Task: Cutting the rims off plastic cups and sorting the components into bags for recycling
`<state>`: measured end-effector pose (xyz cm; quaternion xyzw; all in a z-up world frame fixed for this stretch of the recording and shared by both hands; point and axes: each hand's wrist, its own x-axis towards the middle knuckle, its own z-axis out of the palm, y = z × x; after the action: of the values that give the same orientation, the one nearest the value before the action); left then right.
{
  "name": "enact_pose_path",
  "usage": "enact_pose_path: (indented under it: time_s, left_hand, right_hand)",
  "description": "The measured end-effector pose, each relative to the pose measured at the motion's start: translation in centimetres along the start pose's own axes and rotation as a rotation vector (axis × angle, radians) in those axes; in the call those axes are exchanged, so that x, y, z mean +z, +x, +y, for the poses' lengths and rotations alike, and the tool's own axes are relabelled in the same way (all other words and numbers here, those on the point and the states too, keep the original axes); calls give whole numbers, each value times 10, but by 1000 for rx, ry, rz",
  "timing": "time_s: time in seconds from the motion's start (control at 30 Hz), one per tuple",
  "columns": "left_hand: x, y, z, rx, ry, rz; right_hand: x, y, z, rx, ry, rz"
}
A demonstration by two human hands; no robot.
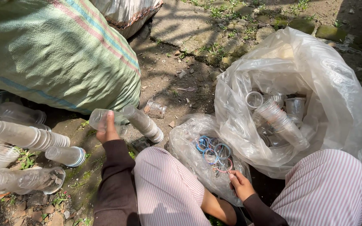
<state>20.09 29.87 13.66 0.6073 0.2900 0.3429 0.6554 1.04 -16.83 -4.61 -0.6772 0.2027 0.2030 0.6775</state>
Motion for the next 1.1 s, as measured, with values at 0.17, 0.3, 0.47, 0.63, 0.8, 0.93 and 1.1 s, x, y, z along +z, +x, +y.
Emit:
enact_pose_path:
  time_s: [0.17,0.3,0.47,0.63,0.8,0.93,1.1]
  left_hand:
    - [29,19,21,272,303,-65]
    - [38,19,28,617,432,-236]
    - [48,24,26,547,881,-314]
    - [50,36,5,403,1152,-390]
    - [53,8,-17,285,1516,-589]
    - [50,-7,-34,88,1325,-609]
    - [62,-3,-36,194,1349,-534]
  right_hand:
    - [-3,-3,-1,11,-20,54]
    - [-8,-11,-9,32,-4,84]
    - [-9,-11,-7,28,-6,81]
    - [-6,-14,-11,35,-24,83]
    - [-1,-12,-12,15,-61,72]
    - [4,-12,-16,-67,-28,103]
    - [-28,2,-88,-223,50,357]
